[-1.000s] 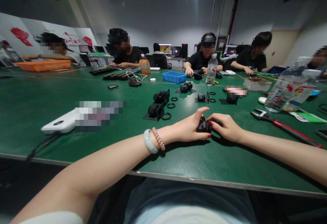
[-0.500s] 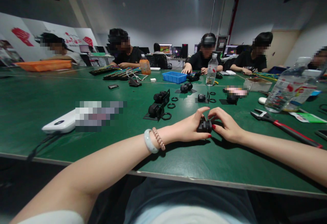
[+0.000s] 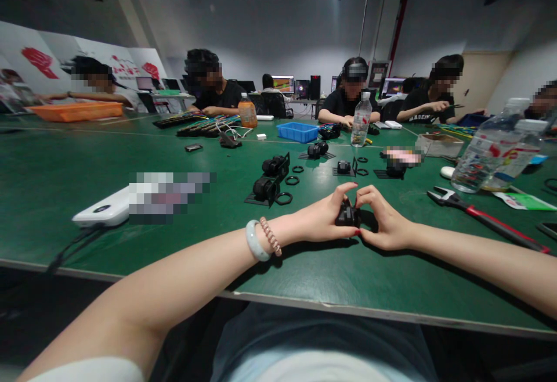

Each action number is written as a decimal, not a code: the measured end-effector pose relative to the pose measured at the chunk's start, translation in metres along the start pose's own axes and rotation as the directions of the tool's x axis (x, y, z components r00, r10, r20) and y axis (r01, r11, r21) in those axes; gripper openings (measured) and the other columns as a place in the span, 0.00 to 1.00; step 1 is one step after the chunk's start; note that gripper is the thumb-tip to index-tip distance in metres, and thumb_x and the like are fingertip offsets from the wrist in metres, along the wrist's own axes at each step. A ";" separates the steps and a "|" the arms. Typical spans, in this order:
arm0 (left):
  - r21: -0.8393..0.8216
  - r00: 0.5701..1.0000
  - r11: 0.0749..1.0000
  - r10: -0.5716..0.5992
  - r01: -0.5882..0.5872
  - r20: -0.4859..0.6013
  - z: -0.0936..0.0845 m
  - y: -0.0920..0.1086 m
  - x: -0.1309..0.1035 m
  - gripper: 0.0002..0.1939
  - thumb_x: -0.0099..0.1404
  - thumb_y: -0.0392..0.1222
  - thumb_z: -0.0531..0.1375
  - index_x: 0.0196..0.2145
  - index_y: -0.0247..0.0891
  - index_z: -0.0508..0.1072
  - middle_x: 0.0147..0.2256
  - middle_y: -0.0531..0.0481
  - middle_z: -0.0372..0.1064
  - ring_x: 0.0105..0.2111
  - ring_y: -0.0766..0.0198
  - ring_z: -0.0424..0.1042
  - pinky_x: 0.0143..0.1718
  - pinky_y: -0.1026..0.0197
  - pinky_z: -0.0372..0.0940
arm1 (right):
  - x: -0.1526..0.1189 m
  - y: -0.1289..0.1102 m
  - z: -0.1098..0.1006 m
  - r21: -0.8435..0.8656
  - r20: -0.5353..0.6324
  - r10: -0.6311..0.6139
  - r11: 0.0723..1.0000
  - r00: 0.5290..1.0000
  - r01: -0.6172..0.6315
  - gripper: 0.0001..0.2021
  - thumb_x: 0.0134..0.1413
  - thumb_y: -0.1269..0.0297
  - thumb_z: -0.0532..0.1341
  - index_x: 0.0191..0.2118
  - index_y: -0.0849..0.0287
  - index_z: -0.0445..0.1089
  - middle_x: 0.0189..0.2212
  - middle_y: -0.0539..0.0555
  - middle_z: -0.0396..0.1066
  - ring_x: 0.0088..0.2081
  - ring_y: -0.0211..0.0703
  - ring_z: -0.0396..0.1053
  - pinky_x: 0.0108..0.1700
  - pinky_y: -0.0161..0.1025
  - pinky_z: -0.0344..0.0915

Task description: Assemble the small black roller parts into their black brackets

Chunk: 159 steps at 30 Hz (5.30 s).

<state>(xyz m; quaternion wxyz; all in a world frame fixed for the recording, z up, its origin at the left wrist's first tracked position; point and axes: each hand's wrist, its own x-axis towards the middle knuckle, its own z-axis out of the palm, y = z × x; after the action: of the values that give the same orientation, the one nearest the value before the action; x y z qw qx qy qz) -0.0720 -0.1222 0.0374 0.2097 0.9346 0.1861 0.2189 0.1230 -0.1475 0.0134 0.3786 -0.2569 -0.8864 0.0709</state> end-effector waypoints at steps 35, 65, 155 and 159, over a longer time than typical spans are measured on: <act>-0.027 1.000 1.000 0.000 0.000 -0.019 -0.001 0.001 0.000 0.40 0.54 0.44 0.59 0.56 0.41 0.38 0.39 0.46 0.61 0.34 0.63 0.66 0.37 0.56 0.62 | 0.002 0.001 -0.003 0.072 -0.010 0.126 0.990 0.992 -0.125 0.17 0.41 0.72 0.59 0.40 0.57 0.57 0.35 0.54 0.60 0.36 0.43 0.61 0.38 0.41 0.62; -0.032 1.000 0.999 -0.013 0.012 -0.015 0.000 0.001 0.000 0.41 0.54 0.44 0.59 0.56 0.40 0.37 0.40 0.45 0.61 0.34 0.62 0.66 0.36 0.56 0.62 | 0.002 0.005 -0.004 0.026 0.055 0.180 0.983 0.982 -0.181 0.07 0.53 0.64 0.54 0.38 0.59 0.61 0.30 0.53 0.66 0.31 0.42 0.64 0.34 0.38 0.61; -0.018 1.000 1.000 -0.008 0.008 0.009 -0.002 0.001 -0.001 0.39 0.56 0.45 0.58 0.56 0.40 0.36 0.40 0.44 0.60 0.34 0.63 0.65 0.36 0.57 0.62 | 0.003 0.004 -0.004 0.106 0.017 0.130 0.986 0.991 -0.131 0.16 0.44 0.68 0.60 0.40 0.56 0.56 0.35 0.54 0.60 0.36 0.44 0.61 0.39 0.42 0.62; -0.016 1.000 1.000 -0.002 0.002 0.000 -0.002 0.001 -0.001 0.39 0.55 0.45 0.58 0.56 0.41 0.36 0.39 0.46 0.61 0.33 0.63 0.65 0.35 0.58 0.62 | 0.004 0.001 -0.004 0.107 0.029 0.137 0.984 0.990 -0.139 0.16 0.44 0.68 0.60 0.40 0.57 0.56 0.35 0.54 0.60 0.36 0.44 0.61 0.39 0.42 0.62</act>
<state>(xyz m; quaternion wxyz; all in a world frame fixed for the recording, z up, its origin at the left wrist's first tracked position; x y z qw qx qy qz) -0.0732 -0.1226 0.0390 0.2173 0.9327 0.1852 0.2204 0.1242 -0.1446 0.0179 0.3769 -0.2960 -0.8652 0.1479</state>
